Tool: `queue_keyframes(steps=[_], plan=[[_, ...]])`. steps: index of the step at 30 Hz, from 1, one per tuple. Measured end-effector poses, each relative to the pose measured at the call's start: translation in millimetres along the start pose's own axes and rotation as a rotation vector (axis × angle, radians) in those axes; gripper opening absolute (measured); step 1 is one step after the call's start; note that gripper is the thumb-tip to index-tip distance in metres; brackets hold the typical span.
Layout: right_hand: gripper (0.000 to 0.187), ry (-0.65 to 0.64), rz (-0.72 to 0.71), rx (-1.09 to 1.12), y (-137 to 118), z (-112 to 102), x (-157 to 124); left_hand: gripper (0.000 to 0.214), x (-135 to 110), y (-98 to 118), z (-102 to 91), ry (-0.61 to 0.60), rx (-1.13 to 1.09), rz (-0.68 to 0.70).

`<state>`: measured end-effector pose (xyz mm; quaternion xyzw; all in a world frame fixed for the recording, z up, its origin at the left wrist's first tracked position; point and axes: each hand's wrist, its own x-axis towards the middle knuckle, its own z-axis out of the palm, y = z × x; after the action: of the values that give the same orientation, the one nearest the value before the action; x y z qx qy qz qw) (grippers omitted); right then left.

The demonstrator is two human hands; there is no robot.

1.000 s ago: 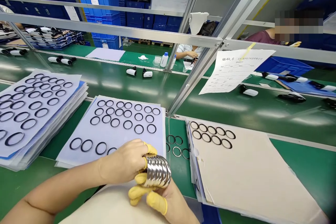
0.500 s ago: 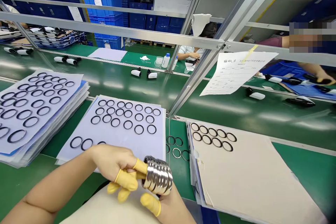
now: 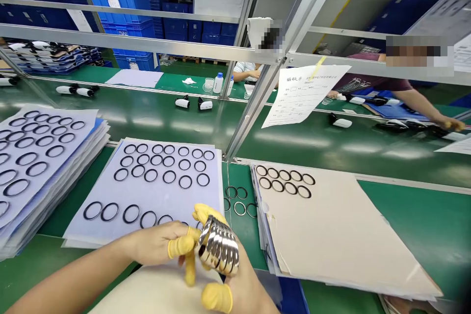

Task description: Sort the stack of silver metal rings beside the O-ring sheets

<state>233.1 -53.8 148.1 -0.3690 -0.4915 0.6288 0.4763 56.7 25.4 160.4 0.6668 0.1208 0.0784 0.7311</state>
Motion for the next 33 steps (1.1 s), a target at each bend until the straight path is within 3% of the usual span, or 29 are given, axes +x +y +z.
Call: queue_keyframes(steps=[5, 8, 11, 16, 21, 24, 28, 33], plan=[[0.102, 0.012, -0.064, -0.164, 5, 0, -4, 0.041, 14, -13, 7.5, 0.18, -0.274, -0.142], [0.104, -0.014, -0.019, -0.136, 6, -1, -5, 0.042, 15, -14, 6.4, 0.225, -0.292, -0.157], [0.102, -0.003, -0.007, -0.192, 8, -2, -8, 0.041, 12, -5, 1.1, 0.271, -0.142, -0.016], [0.059, -0.023, -0.013, -0.208, 10, -8, -14, 0.022, 5, 15, -7.5, 0.354, 0.247, 0.133], [0.039, -0.131, 0.117, -0.102, 5, -13, -10, 0.023, 4, 20, -8.5, 0.361, 0.54, 0.289], [0.042, -0.216, 0.098, -0.042, 4, -10, -6, 0.023, 5, 20, -7.4, 0.39, 0.628, 0.354], [0.059, -0.267, 0.055, 0.102, 6, -4, 0, 0.023, 7, 20, -6.4, 0.409, 0.675, 0.369], [0.065, -0.323, 0.012, 0.059, 8, -3, 7, 0.018, 6, 18, -2.7, 0.432, 0.745, 0.394]])
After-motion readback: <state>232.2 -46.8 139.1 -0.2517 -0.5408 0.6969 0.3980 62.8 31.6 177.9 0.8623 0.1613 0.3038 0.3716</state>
